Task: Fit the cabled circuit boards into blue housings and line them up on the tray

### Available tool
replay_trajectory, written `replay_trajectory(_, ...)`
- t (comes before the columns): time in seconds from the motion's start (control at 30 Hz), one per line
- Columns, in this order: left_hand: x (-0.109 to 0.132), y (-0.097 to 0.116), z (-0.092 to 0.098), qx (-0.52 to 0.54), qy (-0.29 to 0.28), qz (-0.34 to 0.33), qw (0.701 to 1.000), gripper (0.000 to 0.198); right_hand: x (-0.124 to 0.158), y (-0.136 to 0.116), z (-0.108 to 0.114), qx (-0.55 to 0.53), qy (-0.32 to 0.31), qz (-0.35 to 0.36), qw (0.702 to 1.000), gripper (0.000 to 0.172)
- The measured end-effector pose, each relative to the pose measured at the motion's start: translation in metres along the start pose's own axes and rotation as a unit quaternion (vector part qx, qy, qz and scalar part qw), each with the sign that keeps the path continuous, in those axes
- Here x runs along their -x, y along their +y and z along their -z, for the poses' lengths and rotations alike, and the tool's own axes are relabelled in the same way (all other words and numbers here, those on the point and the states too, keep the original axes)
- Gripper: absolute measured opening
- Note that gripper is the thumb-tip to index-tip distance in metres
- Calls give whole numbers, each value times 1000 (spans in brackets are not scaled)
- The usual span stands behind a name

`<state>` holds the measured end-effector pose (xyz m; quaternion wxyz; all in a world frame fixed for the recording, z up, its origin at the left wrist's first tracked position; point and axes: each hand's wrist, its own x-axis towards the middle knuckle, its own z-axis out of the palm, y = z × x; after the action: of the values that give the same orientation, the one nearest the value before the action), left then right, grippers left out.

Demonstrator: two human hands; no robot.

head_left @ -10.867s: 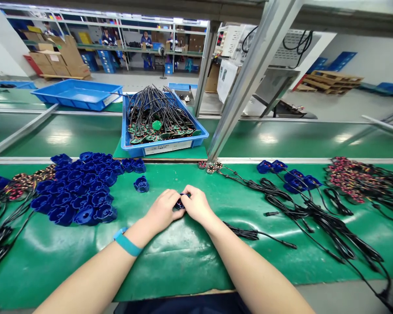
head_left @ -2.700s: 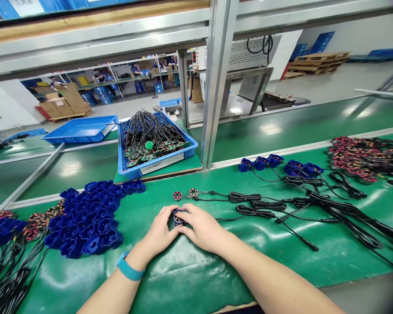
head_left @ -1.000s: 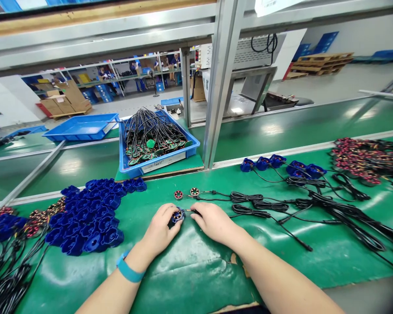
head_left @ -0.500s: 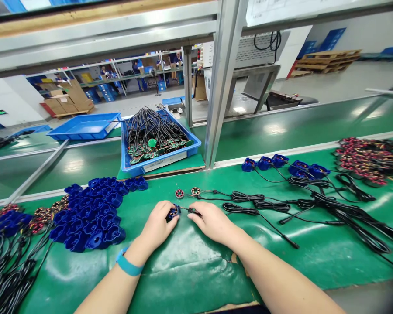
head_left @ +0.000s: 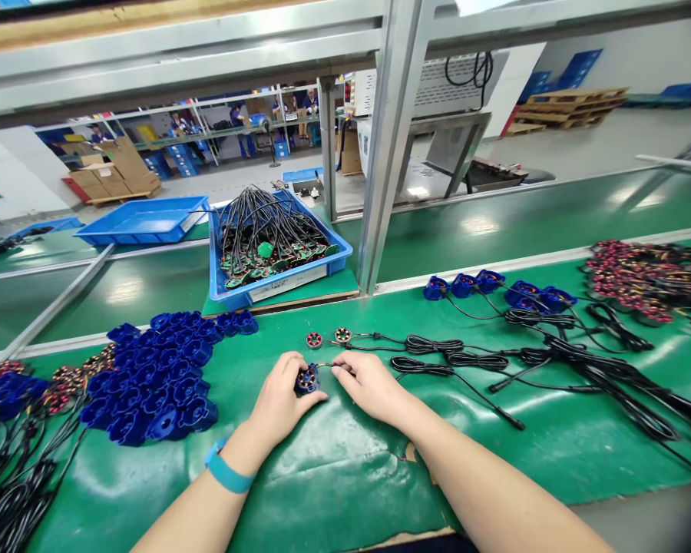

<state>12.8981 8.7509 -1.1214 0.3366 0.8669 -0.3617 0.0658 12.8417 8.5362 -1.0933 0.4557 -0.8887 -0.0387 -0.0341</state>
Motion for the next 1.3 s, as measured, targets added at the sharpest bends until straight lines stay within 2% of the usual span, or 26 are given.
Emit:
replay_trajectory(0.1,3,5,1,20,-13,-1,1000,53,-1,2,-2,-2,15,-6,1000,23)
replay_trajectory(0.27,4,12,3,69,-69,-1,995,39,-1,3,-3,-24,28,-13,999,21)
replay_trajectory(0.4,3,10,3,52,-54,-36,997,37,1,1,-4,-62,32,-27,997,16)
replay_trajectory(0.53,3,7,0,29,-45,-56,997,40,2,-1,-8,-114,13,-81,990,17)
replay_trajectory(0.67,3,5,-3,11,-26,-78,997,36,3,-4,-13,-211,-29,-141,967,27)
replay_trajectory(0.8,3,5,-5,-5,-14,-86,996,31,5,-9,-17,-309,-72,-180,931,38)
replay_trajectory(0.93,4,3,-5,-4,-6,-78,997,37,5,-13,-18,-355,-64,-206,910,49)
replay_trajectory(1.1,5,1,-6,-19,-14,-71,997,34,3,-9,-21,-361,-19,-206,909,50)
replay_trajectory(1.3,4,5,-6,-24,-6,-87,996,34,4,-6,-23,-328,13,-147,933,50)
